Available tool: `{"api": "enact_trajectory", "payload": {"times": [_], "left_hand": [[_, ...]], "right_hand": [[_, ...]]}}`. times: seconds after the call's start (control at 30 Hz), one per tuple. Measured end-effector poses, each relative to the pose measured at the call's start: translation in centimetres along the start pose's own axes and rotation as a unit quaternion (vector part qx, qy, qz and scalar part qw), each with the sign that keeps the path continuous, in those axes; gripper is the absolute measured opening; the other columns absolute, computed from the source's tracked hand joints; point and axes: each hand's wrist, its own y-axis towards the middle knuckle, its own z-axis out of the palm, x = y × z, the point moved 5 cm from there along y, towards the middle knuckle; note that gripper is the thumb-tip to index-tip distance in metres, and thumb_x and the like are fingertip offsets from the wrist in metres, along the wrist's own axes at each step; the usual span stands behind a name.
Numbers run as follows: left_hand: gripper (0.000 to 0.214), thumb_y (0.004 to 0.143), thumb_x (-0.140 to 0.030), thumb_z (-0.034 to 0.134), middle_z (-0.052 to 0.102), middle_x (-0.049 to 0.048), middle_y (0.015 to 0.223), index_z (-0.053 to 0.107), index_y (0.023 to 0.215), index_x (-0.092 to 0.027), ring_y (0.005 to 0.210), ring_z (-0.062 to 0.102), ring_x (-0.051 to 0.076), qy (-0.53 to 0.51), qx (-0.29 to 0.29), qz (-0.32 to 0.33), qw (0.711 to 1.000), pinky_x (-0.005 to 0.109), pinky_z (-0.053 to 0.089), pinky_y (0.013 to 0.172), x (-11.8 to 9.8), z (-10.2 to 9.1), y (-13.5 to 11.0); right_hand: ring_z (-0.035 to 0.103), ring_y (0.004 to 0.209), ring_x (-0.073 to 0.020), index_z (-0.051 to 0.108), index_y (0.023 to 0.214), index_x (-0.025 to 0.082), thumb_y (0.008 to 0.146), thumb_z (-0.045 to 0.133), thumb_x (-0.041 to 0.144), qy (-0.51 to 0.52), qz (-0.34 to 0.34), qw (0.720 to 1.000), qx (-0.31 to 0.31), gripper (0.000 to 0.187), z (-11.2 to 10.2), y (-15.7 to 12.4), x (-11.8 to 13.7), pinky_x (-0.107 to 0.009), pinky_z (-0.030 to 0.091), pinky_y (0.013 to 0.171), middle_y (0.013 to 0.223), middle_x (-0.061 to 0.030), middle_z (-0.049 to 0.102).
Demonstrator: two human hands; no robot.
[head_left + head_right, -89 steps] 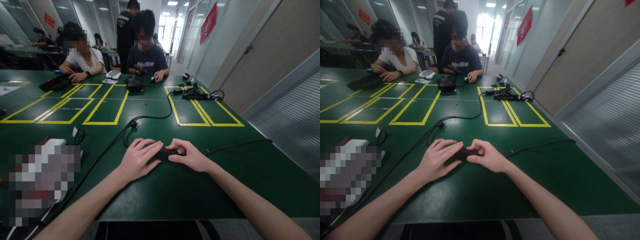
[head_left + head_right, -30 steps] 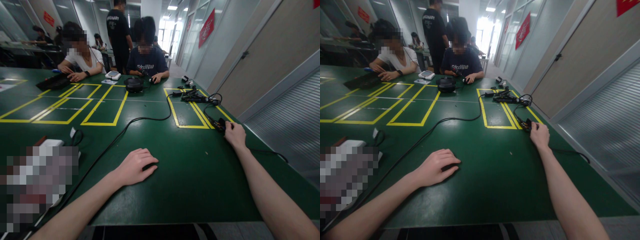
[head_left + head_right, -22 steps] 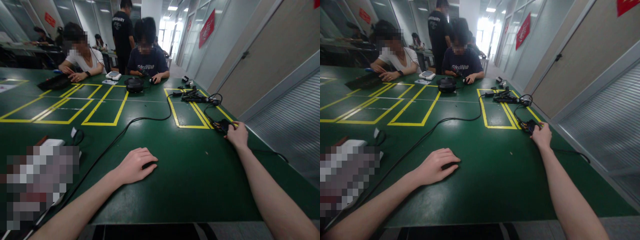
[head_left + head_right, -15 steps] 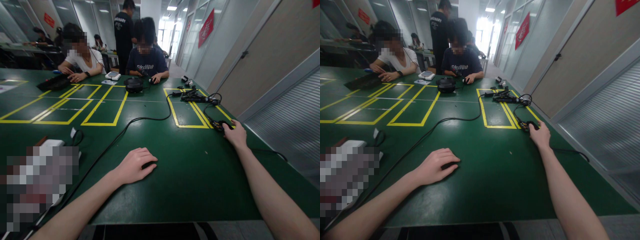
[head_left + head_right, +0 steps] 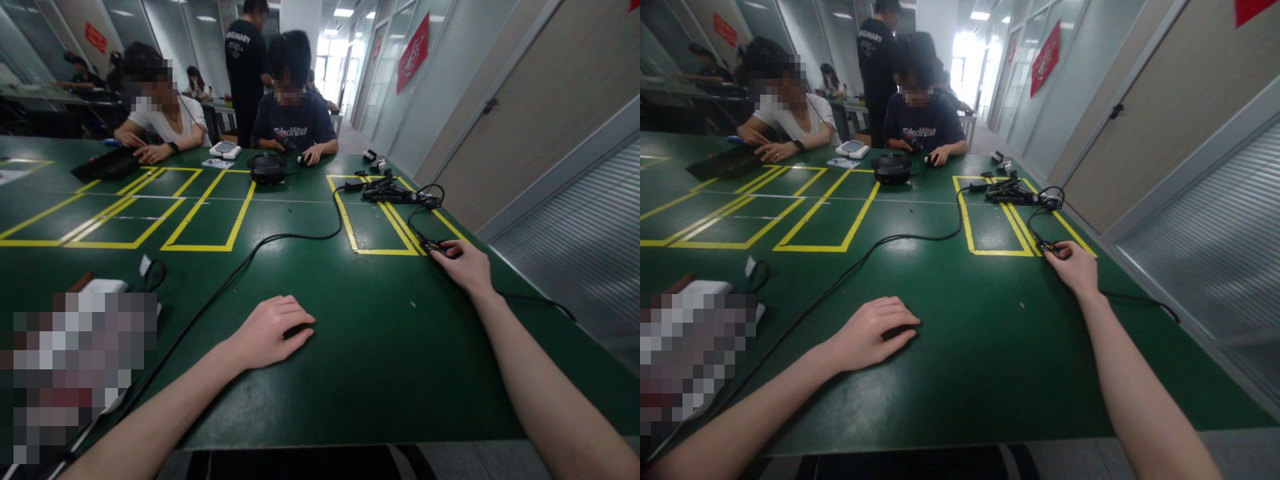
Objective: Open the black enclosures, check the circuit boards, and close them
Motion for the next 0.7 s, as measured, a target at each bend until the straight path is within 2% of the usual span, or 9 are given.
{"api": "enact_trajectory", "payload": {"times": [0.2,0.33,0.47,0.7], "left_hand": [[0.021,0.103,-0.028,0.057,0.078,0.0060,0.097,0.075,0.107,-0.017,0.089,0.071,0.019,-0.003,0.005,-0.001,1.000,0.033,0.055,0.083,0.07,0.06,0.00],[0.021,0.103,-0.029,0.057,0.078,0.0062,0.096,0.075,0.106,-0.018,0.089,0.071,0.019,-0.002,0.003,-0.004,1.000,0.033,0.056,0.084,0.08,-0.03,0.03],[0.020,0.103,-0.028,0.058,0.078,0.0059,0.096,0.075,0.106,-0.018,0.089,0.071,0.019,-0.007,0.001,-0.003,1.000,0.033,0.055,0.084,0.17,0.03,0.03],[0.019,0.102,-0.027,0.059,0.078,0.0054,0.098,0.075,0.106,-0.018,0.090,0.071,0.019,-0.009,0.005,-0.005,1.000,0.033,0.055,0.084,0.22,0.09,-0.03]], "right_hand": [[0.066,0.080,-0.0300,0.075,0.094,0.022,0.075,0.073,0.044,-0.061,0.030,0.997,0.021,0.028,0.16,0.08,0.46,-0.037,0.044,0.064,0.091,-0.0103,0.074],[0.065,0.077,-0.0271,0.073,0.087,0.021,0.071,0.073,0.038,0.011,0.036,0.999,0.008,0.023,0.40,0.12,0.35,-0.035,0.045,0.064,0.084,-0.0089,0.073],[0.062,0.070,-0.0238,0.071,0.086,0.021,0.065,0.074,0.039,0.075,0.033,0.997,-0.006,0.028,0.49,0.19,-0.02,-0.034,0.045,0.061,0.077,-0.0054,0.069],[0.059,0.072,-0.0224,0.067,0.093,0.021,0.057,0.076,0.033,0.090,0.030,0.995,-0.026,0.039,0.51,-0.04,0.57,-0.033,0.045,0.065,0.074,-0.0006,0.062]]}}
